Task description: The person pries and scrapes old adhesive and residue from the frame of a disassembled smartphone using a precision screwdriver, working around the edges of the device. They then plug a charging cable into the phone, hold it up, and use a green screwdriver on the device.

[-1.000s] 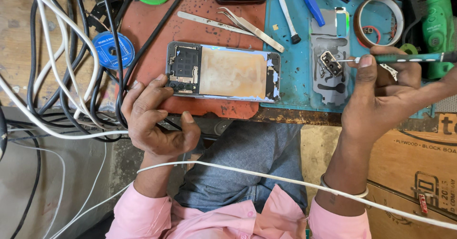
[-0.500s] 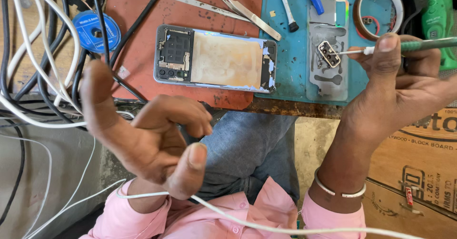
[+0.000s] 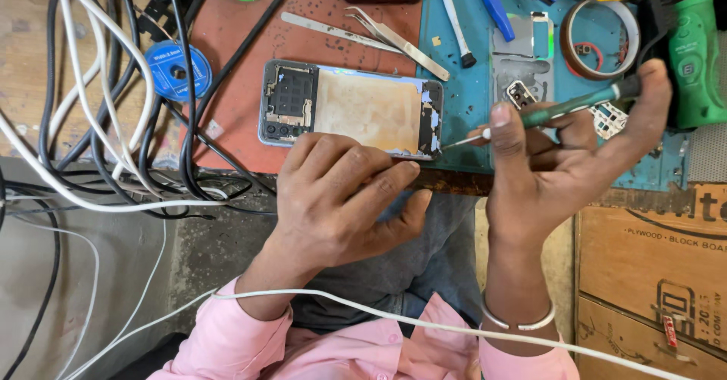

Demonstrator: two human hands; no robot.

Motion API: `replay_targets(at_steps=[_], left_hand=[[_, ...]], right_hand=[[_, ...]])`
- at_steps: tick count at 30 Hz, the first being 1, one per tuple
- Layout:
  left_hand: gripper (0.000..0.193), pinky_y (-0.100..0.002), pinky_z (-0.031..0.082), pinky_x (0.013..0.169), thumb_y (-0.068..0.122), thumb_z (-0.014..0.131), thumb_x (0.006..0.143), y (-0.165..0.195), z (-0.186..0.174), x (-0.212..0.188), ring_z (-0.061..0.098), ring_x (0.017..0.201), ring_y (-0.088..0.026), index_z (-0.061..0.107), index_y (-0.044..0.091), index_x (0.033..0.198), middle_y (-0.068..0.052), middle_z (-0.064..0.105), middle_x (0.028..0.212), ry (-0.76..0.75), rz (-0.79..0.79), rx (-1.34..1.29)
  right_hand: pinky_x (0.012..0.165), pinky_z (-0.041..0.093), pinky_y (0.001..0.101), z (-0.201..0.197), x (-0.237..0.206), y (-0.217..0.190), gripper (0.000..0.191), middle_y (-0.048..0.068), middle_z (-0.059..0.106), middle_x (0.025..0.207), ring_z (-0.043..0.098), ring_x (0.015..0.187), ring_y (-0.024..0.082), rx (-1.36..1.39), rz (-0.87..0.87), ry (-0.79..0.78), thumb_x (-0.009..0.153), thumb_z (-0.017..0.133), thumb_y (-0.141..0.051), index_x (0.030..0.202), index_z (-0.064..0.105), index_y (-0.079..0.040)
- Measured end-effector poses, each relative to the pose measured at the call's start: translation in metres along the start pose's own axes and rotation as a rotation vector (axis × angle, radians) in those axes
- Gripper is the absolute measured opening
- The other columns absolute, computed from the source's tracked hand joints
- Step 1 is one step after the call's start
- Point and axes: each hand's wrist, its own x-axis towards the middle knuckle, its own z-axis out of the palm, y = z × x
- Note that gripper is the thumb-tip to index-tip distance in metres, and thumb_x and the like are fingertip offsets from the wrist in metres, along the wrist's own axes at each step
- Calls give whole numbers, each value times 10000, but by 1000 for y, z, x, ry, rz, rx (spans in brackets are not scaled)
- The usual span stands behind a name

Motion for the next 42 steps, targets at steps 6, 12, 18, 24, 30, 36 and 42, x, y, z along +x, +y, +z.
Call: replay_targets(at_steps=[6, 12, 18, 24, 30, 36, 42], left_hand=[[373, -385, 409, 834, 261, 877, 828, 1, 16, -6, 589, 957, -206, 742, 136, 1153, -3, 591, 1066, -69, -91, 76], [317, -376, 399, 833, 251, 861, 866, -3, 20, -9, 575, 977, -203, 745, 150, 1144, 5, 587, 1080, -70, -113, 107], [259, -380, 397, 829, 229, 858, 883, -4, 20, -10, 566, 969, -208, 739, 156, 1101, 7, 582, 1070, -64, -117, 100], [256, -386, 400, 837, 216, 869, 872, -6, 21, -11, 563, 981, -214, 733, 161, 1081, 8, 574, 1059, -37, -122, 88], [258, -389, 403, 839, 224, 870, 866, -5, 22, -11, 564, 982, -220, 727, 164, 1073, 8, 578, 1064, -20, -134, 79], [267, -388, 397, 849, 237, 854, 884, -2, 22, -9, 556, 982, -224, 733, 159, 1108, 3, 588, 1130, -21, -154, 99], [211, -373, 391, 850, 223, 843, 881, -2, 21, -5, 558, 976, -209, 720, 170, 1044, 45, 649, 1195, -36, -151, 93]], right_hand=[[659, 470, 171, 13, -11, 5, 901, 172, 665, 1206, 636, 847, 123, -35, 18, 23, 1128, 816, 44, 1635, 100, -160], [642, 458, 180, 13, -12, 10, 895, 165, 703, 1087, 624, 754, 116, 4, 23, 41, 1114, 799, 35, 1637, 99, -162], [593, 406, 182, 14, -15, 9, 905, 155, 672, 998, 589, 688, 107, -48, 69, 69, 1067, 793, 13, 1647, 118, -154], [674, 469, 183, 11, -17, 14, 906, 170, 697, 1165, 623, 800, 104, -7, 54, 55, 1114, 810, 34, 1638, 96, -158], [706, 526, 195, 15, -13, 7, 879, 149, 670, 1103, 665, 833, 137, -70, -94, -32, 1159, 791, 28, 1645, 92, -190], [936, 618, 332, 8, 6, -34, 750, 220, 654, 1199, 725, 1063, 256, -343, -344, -397, 1070, 681, 50, 1591, 169, -121], [907, 650, 349, 14, 11, -42, 722, 292, 603, 1230, 731, 1064, 293, -403, -341, -360, 1000, 739, 70, 1495, 229, -52]])
